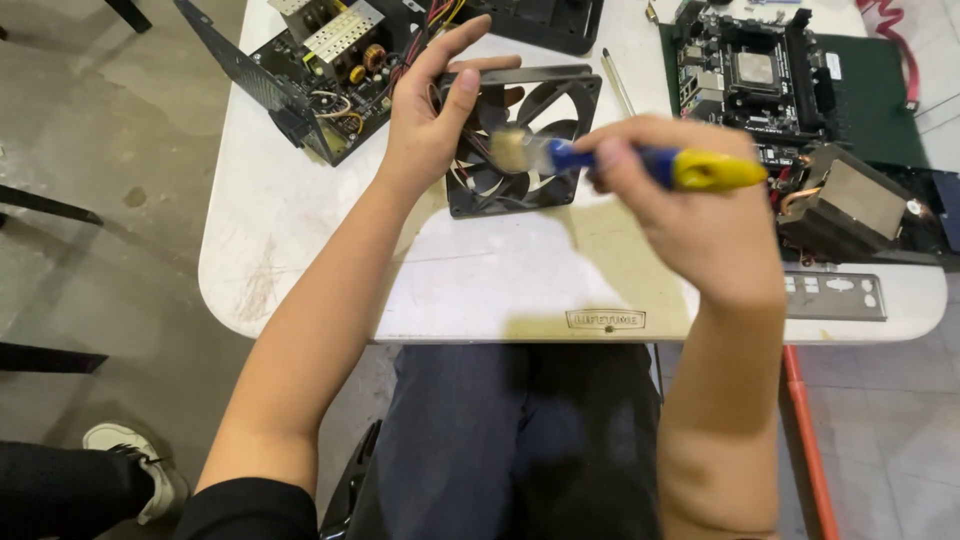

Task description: Cleaning a computer case fan using a small brush and performing maintenance on other computer components like the power supply and motherboard.

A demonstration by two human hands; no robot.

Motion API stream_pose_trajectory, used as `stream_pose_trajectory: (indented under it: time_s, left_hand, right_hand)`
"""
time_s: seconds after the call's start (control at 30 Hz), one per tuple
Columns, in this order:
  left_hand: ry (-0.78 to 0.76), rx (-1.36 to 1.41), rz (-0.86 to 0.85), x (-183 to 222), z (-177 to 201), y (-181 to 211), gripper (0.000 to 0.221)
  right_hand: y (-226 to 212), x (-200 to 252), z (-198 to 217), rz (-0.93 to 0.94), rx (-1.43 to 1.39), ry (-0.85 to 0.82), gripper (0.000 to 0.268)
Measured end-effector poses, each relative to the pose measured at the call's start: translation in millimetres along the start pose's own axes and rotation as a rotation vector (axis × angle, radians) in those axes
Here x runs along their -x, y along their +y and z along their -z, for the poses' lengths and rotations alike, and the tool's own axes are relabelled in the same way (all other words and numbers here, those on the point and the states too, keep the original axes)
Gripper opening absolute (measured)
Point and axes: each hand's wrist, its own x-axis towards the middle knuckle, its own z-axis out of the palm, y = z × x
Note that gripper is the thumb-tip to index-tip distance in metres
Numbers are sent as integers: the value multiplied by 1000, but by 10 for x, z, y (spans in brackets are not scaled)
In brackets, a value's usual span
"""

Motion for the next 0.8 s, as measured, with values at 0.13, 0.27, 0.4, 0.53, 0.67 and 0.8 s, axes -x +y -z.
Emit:
stream_pose_trajectory:
  time_s: [0.13,0.27,0.4,0.53,0.67,0.8]
  left_hand:
    - [10,-175,-30,-12,28,31,48]
    - [2,-168,-24,-5,13,56,49]
    - [1,-30,16,-12,12,24,48]
    - [-5,-127,-28,-6,15,51,47]
    - [-4,-112,-18,0,-4,109,51]
    - [-6,-198,-59,-8,3,73,52]
  right_hand:
    - [-137,-45,19,12,49,64,24]
    - [-130,-20,102,53,57,79,26]
    - [-123,-63,79,-123,21,-73,19]
    - [-59,-70,93,-29,1,-31,19]
    - [-18,-31,148,-100,-78,-100,19]
    - [-9,-70,84,-28,-24,-7,23]
